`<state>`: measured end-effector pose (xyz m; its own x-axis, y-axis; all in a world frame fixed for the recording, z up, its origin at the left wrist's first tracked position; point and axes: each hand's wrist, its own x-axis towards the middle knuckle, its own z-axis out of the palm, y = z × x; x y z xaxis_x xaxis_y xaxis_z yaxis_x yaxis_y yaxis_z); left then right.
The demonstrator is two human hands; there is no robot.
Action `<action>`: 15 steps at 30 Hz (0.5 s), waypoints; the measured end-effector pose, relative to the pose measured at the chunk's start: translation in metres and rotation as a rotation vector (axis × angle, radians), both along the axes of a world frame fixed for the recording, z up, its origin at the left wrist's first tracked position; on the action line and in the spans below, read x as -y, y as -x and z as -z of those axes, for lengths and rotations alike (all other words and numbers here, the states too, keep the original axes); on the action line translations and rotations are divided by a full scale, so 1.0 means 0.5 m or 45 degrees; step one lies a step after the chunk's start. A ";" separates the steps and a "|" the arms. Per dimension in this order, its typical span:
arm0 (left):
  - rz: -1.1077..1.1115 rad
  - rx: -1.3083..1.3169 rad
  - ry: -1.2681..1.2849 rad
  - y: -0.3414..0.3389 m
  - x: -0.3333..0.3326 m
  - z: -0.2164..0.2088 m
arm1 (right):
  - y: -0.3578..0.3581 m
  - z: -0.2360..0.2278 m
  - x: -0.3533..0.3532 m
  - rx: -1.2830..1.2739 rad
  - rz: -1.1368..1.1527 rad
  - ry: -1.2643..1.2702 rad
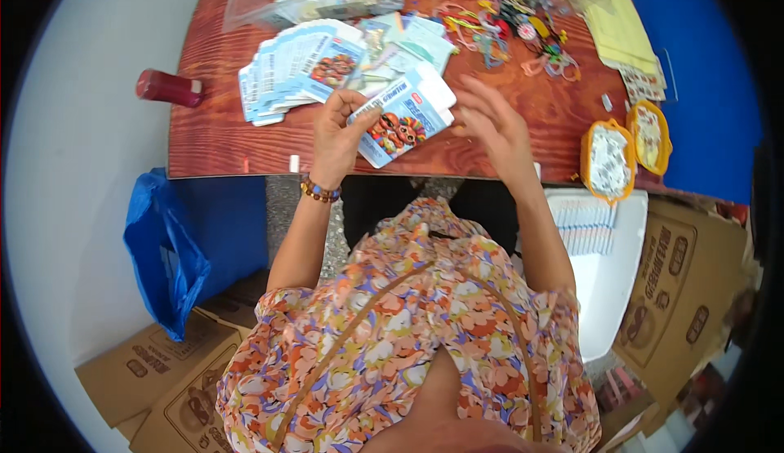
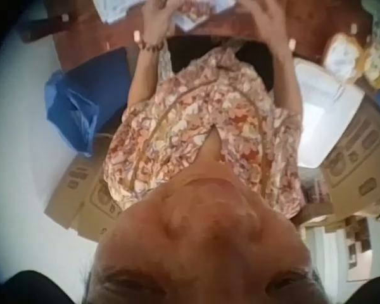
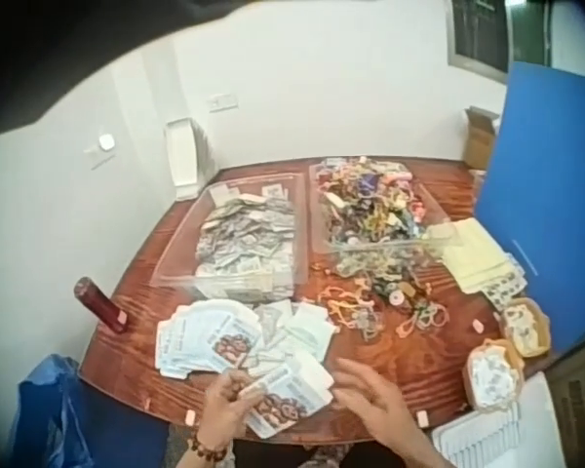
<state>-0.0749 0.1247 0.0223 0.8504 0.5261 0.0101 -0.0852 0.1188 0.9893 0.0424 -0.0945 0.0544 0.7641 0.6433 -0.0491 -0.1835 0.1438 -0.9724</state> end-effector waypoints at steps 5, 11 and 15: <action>0.101 -0.129 -0.565 -0.014 0.065 0.015 | -0.039 0.058 0.002 0.027 -0.170 0.010; 0.157 -0.216 -1.674 -0.026 0.137 -0.017 | -0.015 0.059 0.026 0.244 -0.035 0.232; 0.139 -0.165 -1.398 -0.040 0.152 0.004 | -0.026 0.053 0.029 0.177 0.006 0.231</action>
